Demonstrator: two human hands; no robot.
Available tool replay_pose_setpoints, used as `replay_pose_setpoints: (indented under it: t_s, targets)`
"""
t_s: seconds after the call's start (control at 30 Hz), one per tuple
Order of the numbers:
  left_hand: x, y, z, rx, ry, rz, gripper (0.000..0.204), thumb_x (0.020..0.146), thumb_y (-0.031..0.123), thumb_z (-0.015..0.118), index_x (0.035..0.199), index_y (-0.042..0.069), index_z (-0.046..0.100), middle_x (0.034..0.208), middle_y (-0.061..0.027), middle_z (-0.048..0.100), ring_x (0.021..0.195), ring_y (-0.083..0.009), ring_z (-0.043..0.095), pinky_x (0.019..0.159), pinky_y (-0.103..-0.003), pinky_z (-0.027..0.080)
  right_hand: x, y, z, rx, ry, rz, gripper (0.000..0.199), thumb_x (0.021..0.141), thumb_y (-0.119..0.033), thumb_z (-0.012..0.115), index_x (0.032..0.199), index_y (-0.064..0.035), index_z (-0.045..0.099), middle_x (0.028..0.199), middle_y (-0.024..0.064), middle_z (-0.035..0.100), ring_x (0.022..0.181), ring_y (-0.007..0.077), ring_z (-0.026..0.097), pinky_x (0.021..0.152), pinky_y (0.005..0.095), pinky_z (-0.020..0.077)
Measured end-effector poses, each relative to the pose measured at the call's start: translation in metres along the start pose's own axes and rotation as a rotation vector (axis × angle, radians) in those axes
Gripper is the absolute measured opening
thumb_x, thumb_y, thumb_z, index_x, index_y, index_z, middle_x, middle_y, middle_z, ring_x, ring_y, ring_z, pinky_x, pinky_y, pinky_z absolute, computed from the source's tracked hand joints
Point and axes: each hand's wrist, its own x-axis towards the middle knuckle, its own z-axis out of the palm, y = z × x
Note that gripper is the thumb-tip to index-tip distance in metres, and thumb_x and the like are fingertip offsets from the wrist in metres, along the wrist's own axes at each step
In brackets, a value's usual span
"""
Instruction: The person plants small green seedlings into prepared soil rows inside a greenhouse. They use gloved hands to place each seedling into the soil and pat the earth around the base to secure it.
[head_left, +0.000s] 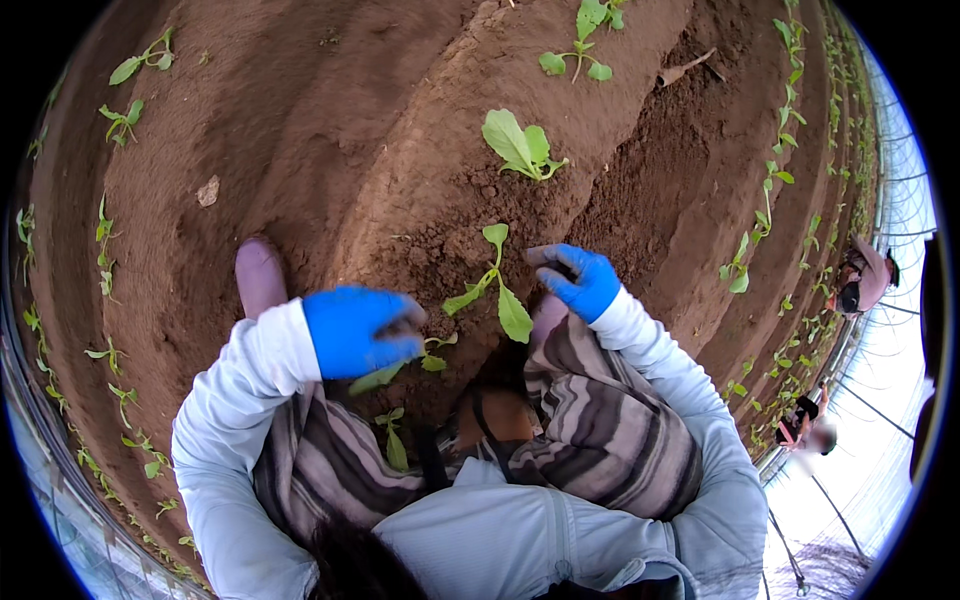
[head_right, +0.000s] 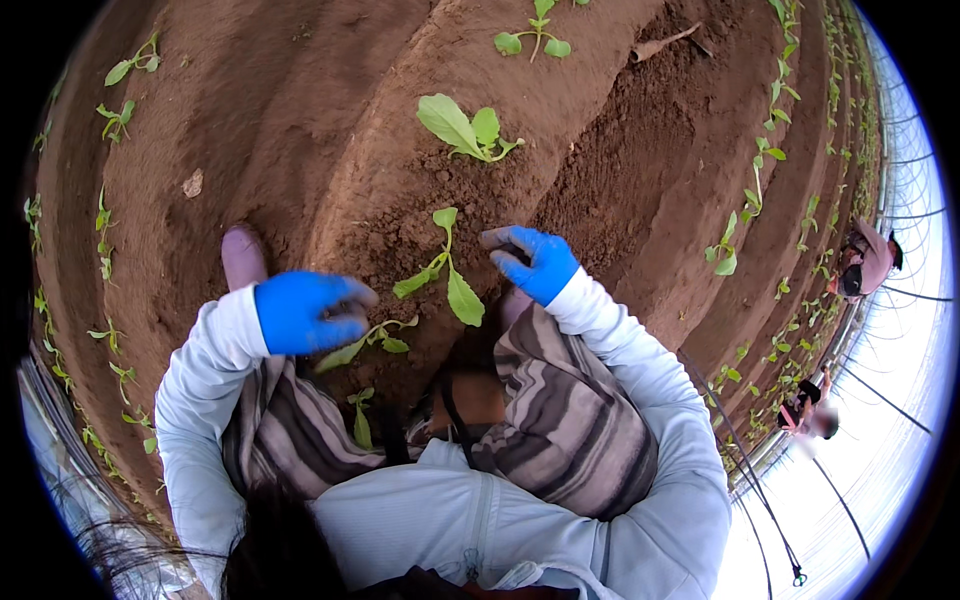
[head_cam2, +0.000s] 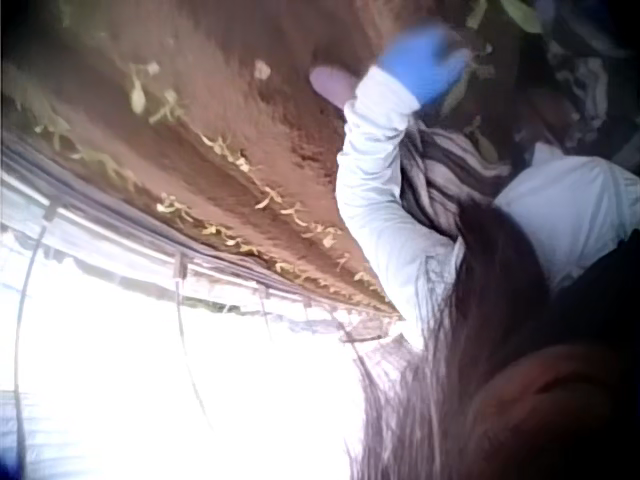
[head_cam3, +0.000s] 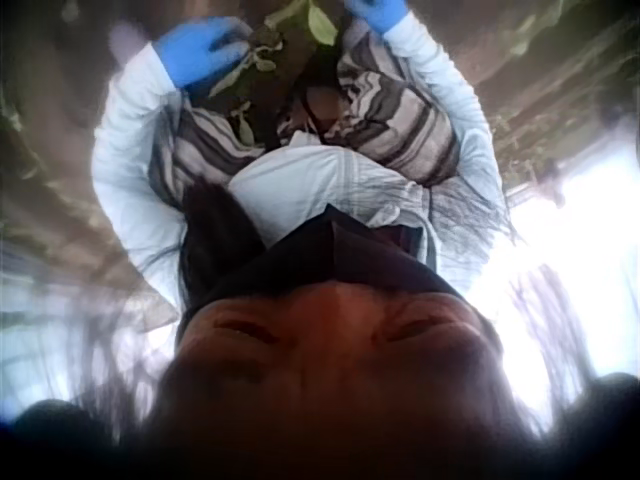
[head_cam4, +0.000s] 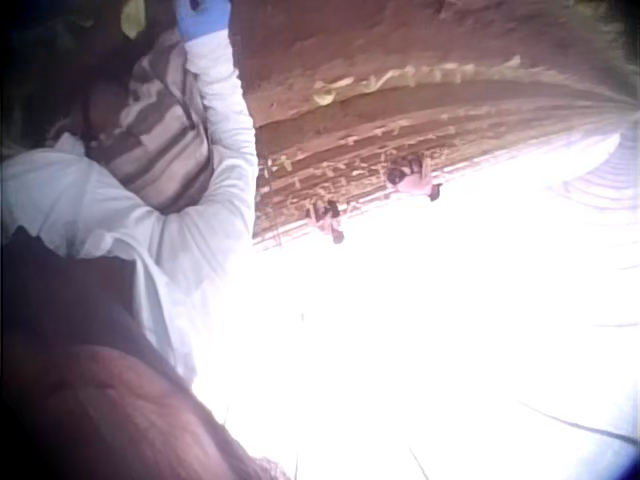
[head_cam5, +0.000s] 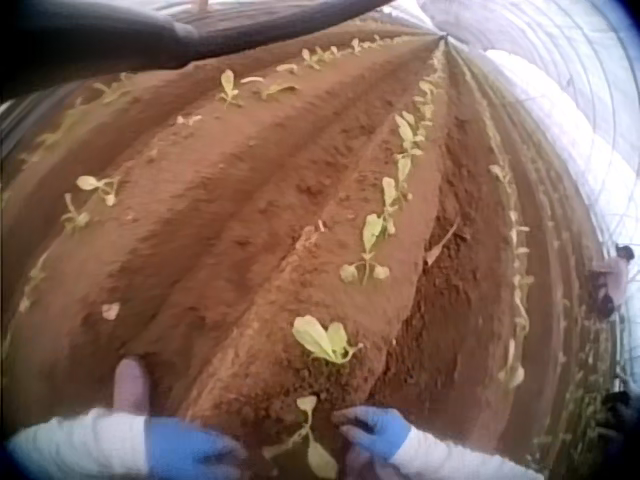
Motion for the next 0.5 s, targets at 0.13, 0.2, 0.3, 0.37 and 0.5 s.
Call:
replay_pose_setpoints:
  t_s: [0.13, 0.2, 0.3, 0.37, 0.5]
  targets:
    - [0.026, -0.012, -0.003, 0.352, 0.441, 0.093, 0.051, 0.082, 0.019, 0.062, 0.129, 0.007, 0.045, 0.119, -0.017, 0.055, 0.113, -0.034, 0.052, 0.096, -0.04, 0.042, 0.0, 0.02, 0.028, -0.067, 0.029, -0.035, 0.041, 0.081, -0.017, 0.069, 0.116, -0.0057, 0.052, 0.085, 0.0073, 0.062, 0.072, 0.0147, 0.059, 0.067, 0.028, 0.0495]
    - [0.048, -0.012, 0.005, 0.577, 0.635, 0.232, 0.056, 0.079, 0.016, 0.065, 0.131, 0.009, 0.043, 0.124, -0.0147, 0.051, 0.12, -0.0343, 0.046, 0.101, -0.043, 0.038, 0.003, 0.01, 0.037, -0.019, 0.019, -0.004, 0.041, 0.08, -0.017, 0.07, 0.114, -0.005, 0.051, 0.085, 0.0075, 0.062, 0.071, 0.0151, 0.06, 0.066, 0.0286, 0.0498]
    - [0.082, -0.015, 0.009, 0.681, 0.699, 0.431, 0.063, 0.078, 0.02, 0.066, 0.135, 0.01, 0.04, 0.132, -0.0121, 0.044, 0.127, -0.0335, 0.039, 0.105, -0.048, 0.031, 0.006, 0.006, 0.043, -0.002, 0.047, 0.013, 0.043, 0.078, -0.018, 0.071, 0.113, -0.0041, 0.05, 0.085, 0.0094, 0.063, 0.072, 0.018, 0.061, 0.066, 0.0308, 0.0504]
    - [0.095, -0.02, 0.011, 0.696, 0.685, 0.449, 0.063, 0.08, 0.021, 0.064, 0.136, 0.011, 0.038, 0.136, -0.0118, 0.041, 0.128, -0.0314, 0.037, 0.107, -0.048, 0.027, 0.012, 0.007, 0.046, -0.044, 0.086, -0.041, 0.043, 0.078, -0.018, 0.071, 0.112, -0.0039, 0.05, 0.085, 0.0105, 0.063, 0.073, 0.0193, 0.062, 0.066, 0.0311, 0.0506]
    - [0.111, -0.033, 0.014, 0.75, 0.679, 0.449, 0.061, 0.081, 0.021, 0.062, 0.136, 0.011, 0.038, 0.137, -0.0117, 0.04, 0.129, -0.0296, 0.037, 0.108, -0.048, 0.026, 0.02, 0.001, 0.049, -0.134, 0.08, -0.071, 0.042, 0.079, -0.018, 0.069, 0.112, -0.0041, 0.049, 0.084, 0.011, 0.063, 0.075, 0.0224, 0.064, 0.067, 0.0326, 0.0507]
